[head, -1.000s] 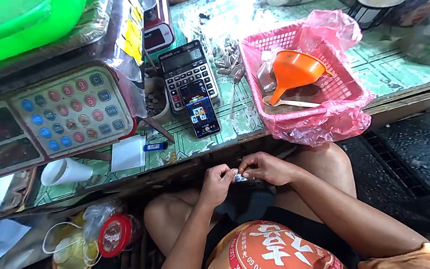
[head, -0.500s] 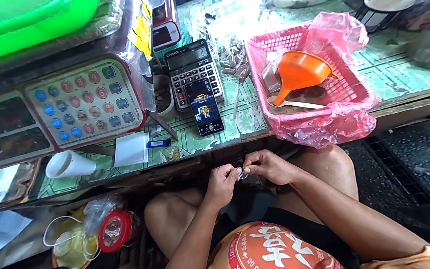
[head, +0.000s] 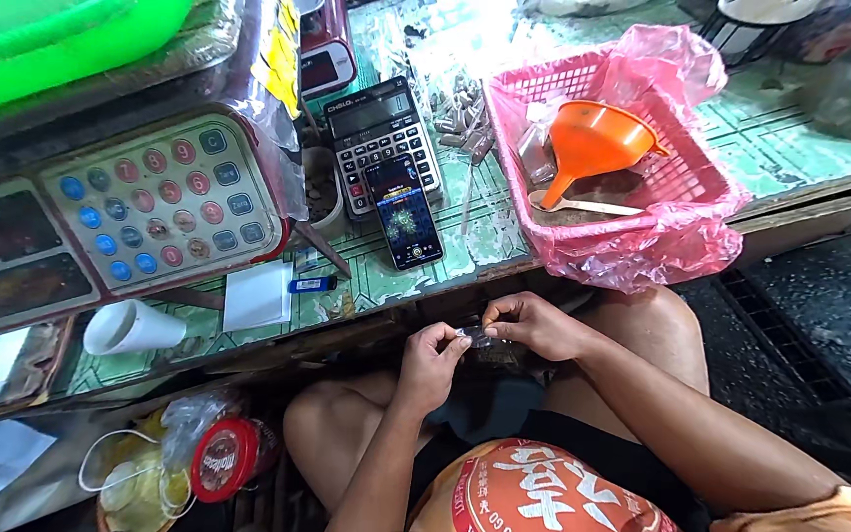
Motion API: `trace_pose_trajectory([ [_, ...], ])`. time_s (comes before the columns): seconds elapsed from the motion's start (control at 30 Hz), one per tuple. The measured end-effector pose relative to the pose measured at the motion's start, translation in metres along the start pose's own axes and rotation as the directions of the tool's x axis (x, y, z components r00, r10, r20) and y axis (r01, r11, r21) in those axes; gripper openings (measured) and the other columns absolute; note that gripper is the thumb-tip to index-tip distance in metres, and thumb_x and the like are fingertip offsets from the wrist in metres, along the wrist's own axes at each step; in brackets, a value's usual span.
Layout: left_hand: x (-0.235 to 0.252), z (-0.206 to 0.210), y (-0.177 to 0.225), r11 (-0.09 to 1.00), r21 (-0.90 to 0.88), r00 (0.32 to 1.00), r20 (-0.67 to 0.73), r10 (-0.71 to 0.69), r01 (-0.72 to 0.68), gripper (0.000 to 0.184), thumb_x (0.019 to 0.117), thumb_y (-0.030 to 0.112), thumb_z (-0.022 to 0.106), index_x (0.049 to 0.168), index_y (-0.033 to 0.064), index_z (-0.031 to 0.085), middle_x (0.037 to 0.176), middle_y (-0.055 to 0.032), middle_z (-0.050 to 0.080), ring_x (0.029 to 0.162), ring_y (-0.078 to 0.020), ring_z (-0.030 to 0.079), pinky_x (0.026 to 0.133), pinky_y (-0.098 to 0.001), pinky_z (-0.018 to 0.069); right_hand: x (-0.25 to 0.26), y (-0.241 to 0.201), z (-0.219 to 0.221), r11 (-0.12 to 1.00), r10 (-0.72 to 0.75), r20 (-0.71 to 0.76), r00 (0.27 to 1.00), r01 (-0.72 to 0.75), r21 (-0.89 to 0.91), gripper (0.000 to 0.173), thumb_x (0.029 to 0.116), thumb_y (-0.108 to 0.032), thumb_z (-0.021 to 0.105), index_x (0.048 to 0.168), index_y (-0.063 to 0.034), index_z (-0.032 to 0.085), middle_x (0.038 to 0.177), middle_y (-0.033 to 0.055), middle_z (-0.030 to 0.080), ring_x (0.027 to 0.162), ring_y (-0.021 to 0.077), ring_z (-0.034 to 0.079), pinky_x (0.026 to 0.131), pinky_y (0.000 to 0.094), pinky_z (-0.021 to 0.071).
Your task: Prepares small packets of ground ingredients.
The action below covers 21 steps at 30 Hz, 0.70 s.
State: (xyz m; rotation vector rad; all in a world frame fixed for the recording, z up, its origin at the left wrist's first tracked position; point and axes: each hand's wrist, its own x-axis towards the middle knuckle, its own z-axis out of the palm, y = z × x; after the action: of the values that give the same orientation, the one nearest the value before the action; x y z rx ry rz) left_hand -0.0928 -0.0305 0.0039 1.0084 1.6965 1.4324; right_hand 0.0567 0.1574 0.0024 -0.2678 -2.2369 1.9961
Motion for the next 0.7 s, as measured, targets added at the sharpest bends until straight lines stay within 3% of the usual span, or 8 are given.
trace_pose_trajectory([
  [0.17, 0.0029, 0.0084, -0.0065, 0.995, 0.047, 0.996, -0.015, 0.086, -0.085, 0.024, 0.0986, 0.016, 0.065, 0.077, 0.0051, 0.066, 0.072, 0.0014, 0.062, 0.068, -0.0048, 0.058, 0.065, -0.0221, 0.0493, -0.0008, 0.0003, -0.0013, 1.0, 0.03, 0.073, 0.997, -0.03, 0.003, 0.011, 0.0971, -0.014, 0.067, 0.095, -0.0058, 0.074, 0.085, -0.003, 0.07, 0.076, 0.001, 0.063, 0.071, 0.02, 0.0524],
  [0.3, 0.0022, 0.0047, -0.0071, 0.979, -0.145, 0.989, -0.046, 0.137, -0.143, 0.007, 0.0928, 0.003, 0.07, 0.094, -0.0008, 0.075, 0.095, -0.0076, 0.072, 0.088, -0.0121, 0.069, 0.08, -0.0274, 0.0591, 0.0014, -0.0015, -0.0034, 0.999, 0.042, 0.009, 0.999, -0.042, -0.034, 0.014, 0.0984, -0.018, 0.066, 0.093, -0.0079, 0.073, 0.08, -0.005, 0.067, 0.072, -0.0006, 0.06, 0.067, 0.0186, 0.0492],
  [0.43, 0.0022, 0.0014, -0.0082, 0.985, -0.132, 0.993, -0.062, 0.101, -0.108, 0.014, 0.0905, -0.002, 0.071, 0.103, -0.001, 0.077, 0.102, -0.0096, 0.073, 0.094, -0.0147, 0.07, 0.085, -0.0291, 0.0607, -0.0006, 0.0, -0.0045, 0.999, 0.044, 0.012, 0.999, -0.044, -0.032, 0.014, 0.0987, -0.019, 0.066, 0.092, -0.0083, 0.073, 0.08, -0.0047, 0.068, 0.072, -0.0003, 0.06, 0.067, 0.0192, 0.0499],
  [0.53, 0.0031, 0.0021, -0.0092, 0.998, 0.043, 0.998, -0.049, 0.04, -0.038, 0.008, 0.0942, 0.009, 0.071, 0.091, 0.0037, 0.075, 0.087, -0.0028, 0.071, 0.079, -0.0083, 0.068, 0.075, -0.0243, 0.058, -0.0013, 0.0006, -0.0039, 0.998, 0.026, 0.0, 1.0, -0.026, -0.049, 0.014, 0.0981, -0.018, 0.066, 0.092, -0.0079, 0.074, 0.084, -0.0042, 0.069, 0.077, 0.0, 0.062, 0.071, 0.0201, 0.051],
  [0.6, 0.0028, 0.0049, -0.0078, 0.986, 0.156, 0.998, -0.036, 0.057, -0.051, 0.022, 0.0985, 0.018, 0.066, 0.081, 0.0051, 0.07, 0.075, 0.001, 0.066, 0.07, -0.0043, 0.062, 0.067, -0.0217, 0.0527, -0.0014, 0.0008, -0.0026, 0.997, 0.022, -0.002, 1.0, -0.022, -0.069, 0.015, 0.0981, -0.019, 0.066, 0.092, -0.0078, 0.074, 0.084, -0.0043, 0.069, 0.076, -0.0003, 0.061, 0.071, 0.0205, 0.0507],
  [0.7, 0.0024, 0.007, -0.0088, 0.989, 0.1, 0.993, -0.031, 0.113, -0.11, 0.028, 0.0988, 0.017, 0.065, 0.074, 0.0045, 0.066, 0.07, 0.0011, 0.061, 0.067, -0.0043, 0.058, 0.064, -0.0215, 0.0495, -0.0002, 0.0007, 0.0, 0.995, 0.018, 0.01, 1.0, -0.017, -0.095, 0.016, 0.099, -0.019, 0.065, 0.092, -0.0077, 0.073, 0.082, -0.0045, 0.067, 0.075, -0.0009, 0.06, 0.07, 0.0195, 0.0498],
])
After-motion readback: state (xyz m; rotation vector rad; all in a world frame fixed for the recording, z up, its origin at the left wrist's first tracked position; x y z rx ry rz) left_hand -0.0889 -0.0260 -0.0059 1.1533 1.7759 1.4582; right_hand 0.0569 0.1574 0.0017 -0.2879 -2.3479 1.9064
